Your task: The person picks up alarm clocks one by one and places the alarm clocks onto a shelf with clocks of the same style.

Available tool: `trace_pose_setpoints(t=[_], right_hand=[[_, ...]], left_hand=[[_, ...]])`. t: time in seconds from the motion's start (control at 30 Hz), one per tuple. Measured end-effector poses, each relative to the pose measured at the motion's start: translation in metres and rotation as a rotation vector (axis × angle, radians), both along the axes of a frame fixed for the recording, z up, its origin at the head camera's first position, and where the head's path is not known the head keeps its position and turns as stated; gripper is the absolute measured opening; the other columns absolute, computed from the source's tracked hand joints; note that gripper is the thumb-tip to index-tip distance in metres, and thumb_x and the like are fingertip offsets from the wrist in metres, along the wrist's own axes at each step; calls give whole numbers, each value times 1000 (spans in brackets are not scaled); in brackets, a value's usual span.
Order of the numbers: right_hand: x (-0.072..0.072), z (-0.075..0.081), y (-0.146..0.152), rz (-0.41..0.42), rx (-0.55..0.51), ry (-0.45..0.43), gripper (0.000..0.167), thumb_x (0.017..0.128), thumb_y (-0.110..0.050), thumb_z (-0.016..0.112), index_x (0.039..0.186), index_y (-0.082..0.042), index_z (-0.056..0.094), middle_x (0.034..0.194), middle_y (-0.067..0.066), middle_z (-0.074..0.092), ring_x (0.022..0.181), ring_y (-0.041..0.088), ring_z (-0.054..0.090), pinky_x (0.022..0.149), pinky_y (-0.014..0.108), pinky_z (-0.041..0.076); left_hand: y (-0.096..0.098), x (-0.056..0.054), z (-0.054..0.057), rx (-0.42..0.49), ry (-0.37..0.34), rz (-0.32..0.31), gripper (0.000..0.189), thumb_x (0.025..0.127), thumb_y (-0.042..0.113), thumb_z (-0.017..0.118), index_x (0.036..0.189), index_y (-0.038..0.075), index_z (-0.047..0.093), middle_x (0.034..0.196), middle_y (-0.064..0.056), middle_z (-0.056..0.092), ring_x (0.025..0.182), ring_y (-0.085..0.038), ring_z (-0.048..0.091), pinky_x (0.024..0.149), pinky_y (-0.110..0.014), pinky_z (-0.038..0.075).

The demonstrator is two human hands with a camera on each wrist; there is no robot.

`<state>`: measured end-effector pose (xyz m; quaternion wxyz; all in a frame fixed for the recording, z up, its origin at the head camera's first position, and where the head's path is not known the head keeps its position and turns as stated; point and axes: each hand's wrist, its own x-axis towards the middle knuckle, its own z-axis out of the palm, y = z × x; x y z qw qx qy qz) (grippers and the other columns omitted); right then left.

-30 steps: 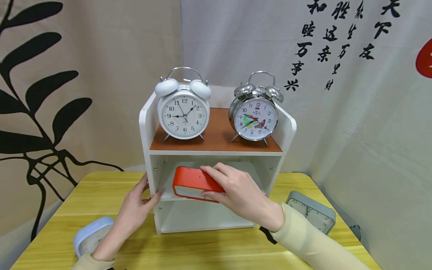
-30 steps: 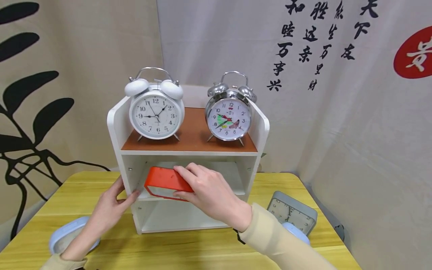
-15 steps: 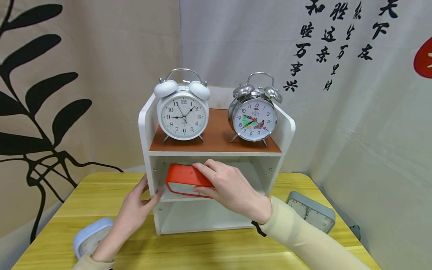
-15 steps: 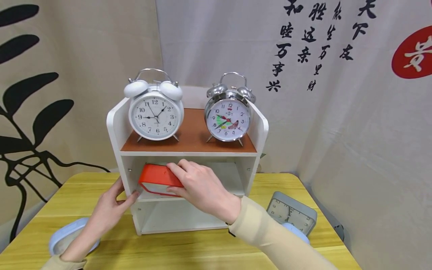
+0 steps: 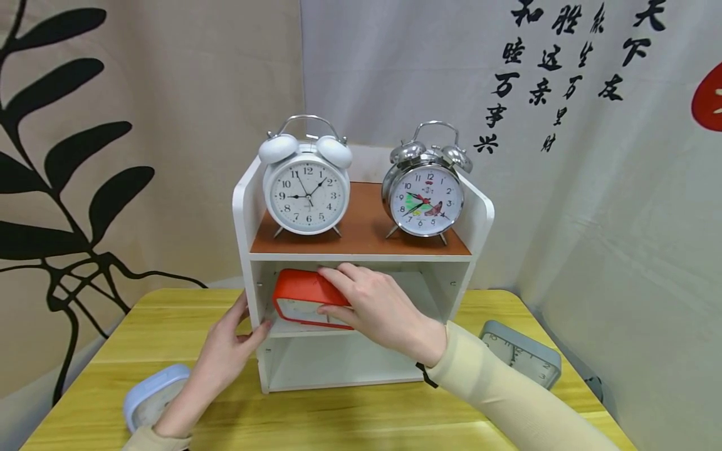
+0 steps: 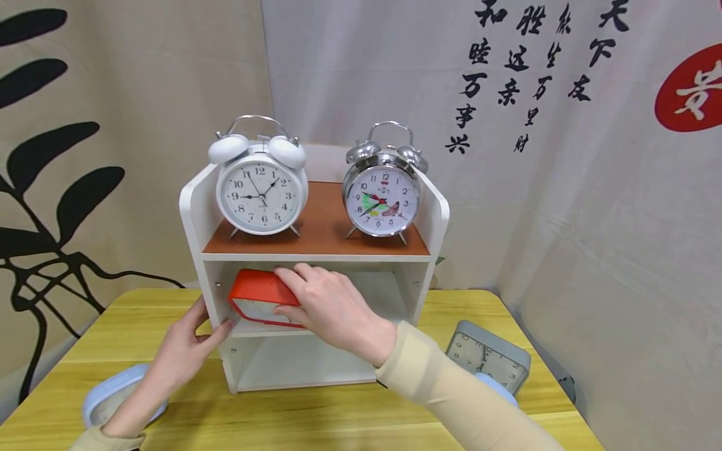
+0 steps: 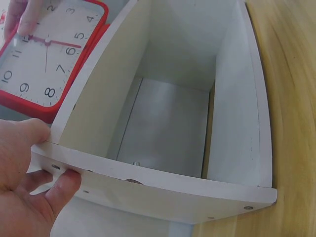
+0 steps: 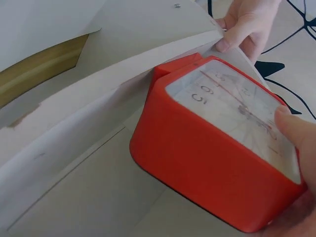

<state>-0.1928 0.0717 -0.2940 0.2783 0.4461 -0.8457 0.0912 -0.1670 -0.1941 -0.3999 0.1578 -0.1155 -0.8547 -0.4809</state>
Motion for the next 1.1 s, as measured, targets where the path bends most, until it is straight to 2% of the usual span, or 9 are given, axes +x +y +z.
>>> trace_pose_setpoints(t=[0.13,0.3,0.4,0.5,0.6,0.73,0.83,0.97,1.1], right_hand=[[-1,-3,-2,-3,23,121,53,89,-37,84,131,-9,68,115,3,77,97,18,75,84,29,67],[0,-10,-5,-13,56,400,46,88,-35,86,125,-11,72,122,5,78,109,18,76,96,29,65],[-1,-14,-7,-17,67,524,41,90,-32,85,122,-9,73,120,5,76,107,19,74,95,27,65],[0,-17,-8,-27,76,601,36,92,-29,83,120,-8,74,113,5,72,101,19,69,89,26,64],[0,-21,-9,-45,100,655,35,94,-29,80,122,-10,73,112,5,72,99,20,69,86,26,64],[1,-30,-7,-103,154,673,55,86,-37,84,132,-11,67,120,8,72,105,23,69,91,30,64],[0,-36,-7,-151,175,669,63,84,-34,83,138,-10,62,126,10,70,110,25,69,96,32,63],[-3,-42,-8,-175,164,687,49,92,-19,70,139,-8,61,128,11,68,111,25,68,96,33,62],[-5,-43,-11,-188,156,694,46,94,-16,65,139,-6,61,128,11,68,111,25,66,95,33,61]], left_hand=[[0,0,1,-3,-4,0,71,104,13,64,165,5,29,158,-33,47,139,-55,54,82,-41,70],[0,0,2,-5,-5,0,71,104,13,64,165,5,29,158,-33,47,139,-55,54,81,-41,70],[0,0,1,-4,0,0,70,104,13,64,165,5,30,158,-33,47,139,-55,54,81,-40,70],[0,0,1,-5,2,0,70,104,12,64,165,5,30,158,-34,46,139,-56,53,80,-40,70],[0,0,1,-3,-1,-1,71,104,12,64,165,5,29,158,-34,46,139,-56,53,80,-40,70],[1,0,1,-5,-6,-2,71,105,12,63,166,6,28,159,-33,45,139,-56,53,81,-40,70],[1,0,2,-8,-8,-3,71,105,13,63,166,6,27,159,-33,45,139,-56,54,81,-40,70],[1,0,2,-11,-12,-3,71,105,13,63,166,4,27,159,-34,44,139,-56,54,81,-41,70],[1,0,2,-17,-11,3,72,105,12,63,166,3,26,159,-35,43,139,-57,53,82,-42,70]])
